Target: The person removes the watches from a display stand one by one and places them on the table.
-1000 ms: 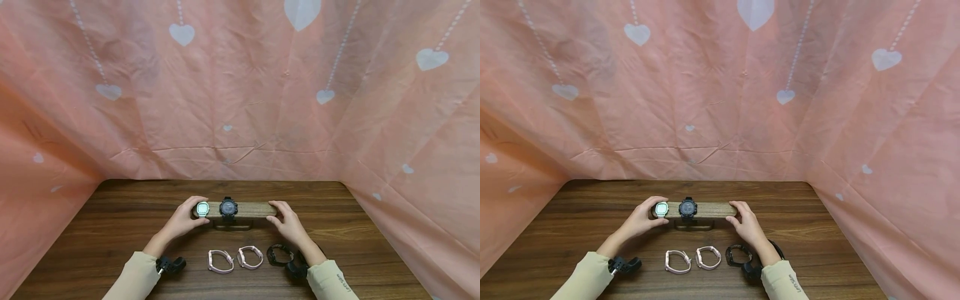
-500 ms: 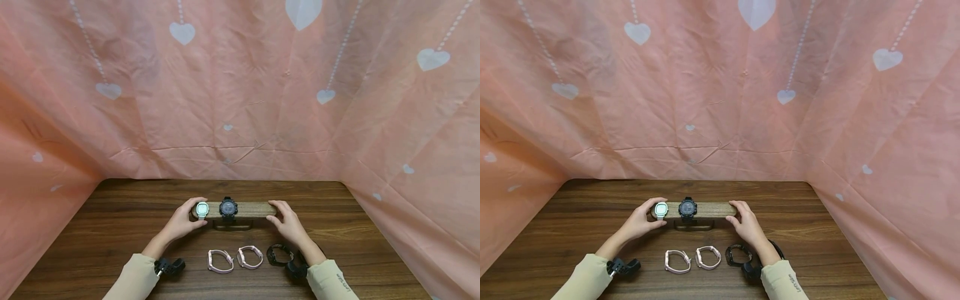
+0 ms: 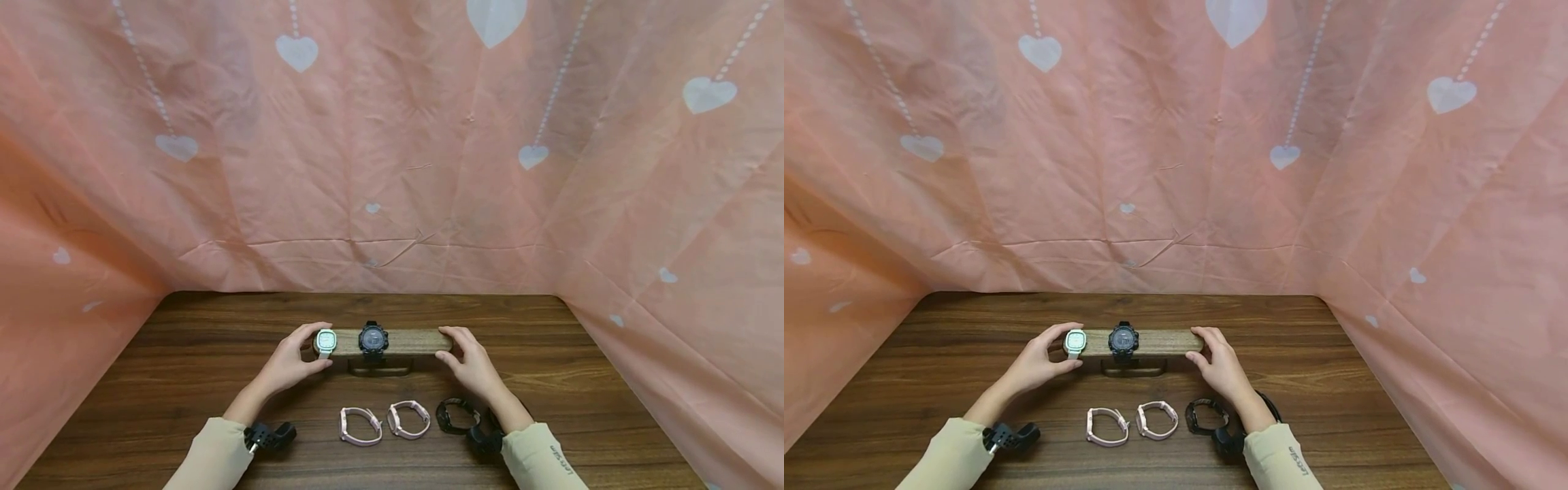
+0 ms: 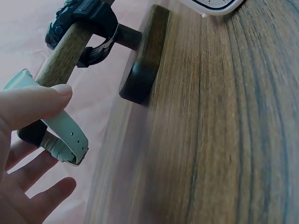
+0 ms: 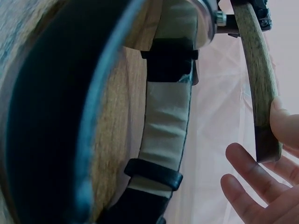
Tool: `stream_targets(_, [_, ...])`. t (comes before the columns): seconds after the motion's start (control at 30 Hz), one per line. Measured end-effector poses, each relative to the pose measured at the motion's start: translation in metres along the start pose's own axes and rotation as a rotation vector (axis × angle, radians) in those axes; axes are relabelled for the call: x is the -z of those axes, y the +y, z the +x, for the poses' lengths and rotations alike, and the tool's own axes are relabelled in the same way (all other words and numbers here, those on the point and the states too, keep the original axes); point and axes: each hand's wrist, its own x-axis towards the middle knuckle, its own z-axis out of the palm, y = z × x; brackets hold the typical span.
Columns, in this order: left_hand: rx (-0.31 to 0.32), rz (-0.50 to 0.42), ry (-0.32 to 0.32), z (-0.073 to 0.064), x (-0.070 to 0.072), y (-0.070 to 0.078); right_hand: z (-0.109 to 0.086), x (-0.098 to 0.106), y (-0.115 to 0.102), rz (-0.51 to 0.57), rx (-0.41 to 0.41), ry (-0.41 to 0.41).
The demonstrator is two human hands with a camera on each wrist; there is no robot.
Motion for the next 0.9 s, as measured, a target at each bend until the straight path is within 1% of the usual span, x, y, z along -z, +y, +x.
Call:
stream_targets(0.1, [0.012,-0.005,0.009,-0.003,0.002,0.000,0.000,0.000,0.000,0.001,0.001,0.004])
stream_targets(0.2, [0.024,-0.005,0.031,-0.007,0.004,-0.001,-0.001,0.001,0.000,0.009,0.002,0.005])
stream_targets(0.33, [0.027,-0.001,0.056,-0.013,0.006,-0.004,-0.001,0.001,-0.001,0.016,0.007,0.012])
stream_targets(0.47, [0.042,0.029,0.075,-0.021,0.009,-0.008,0.000,0.000,-0.001,0.019,0.010,0.013])
stream_targets(0.57, [0.060,0.042,0.079,-0.028,0.012,-0.008,0.000,0.000,-0.002,0.023,0.013,0.012])
stream_targets(0.7, [0.084,0.056,0.064,-0.036,0.015,-0.007,0.000,0.000,-0.003,0.024,0.015,0.016])
stream_targets(0.8, [0.106,0.066,0.051,-0.040,0.017,-0.004,0.000,0.001,-0.004,0.019,0.009,0.011])
stream_targets(0.9, [0.113,0.061,0.047,-0.042,0.018,-0.001,0.000,0.000,-0.004,0.012,0.003,0.008])
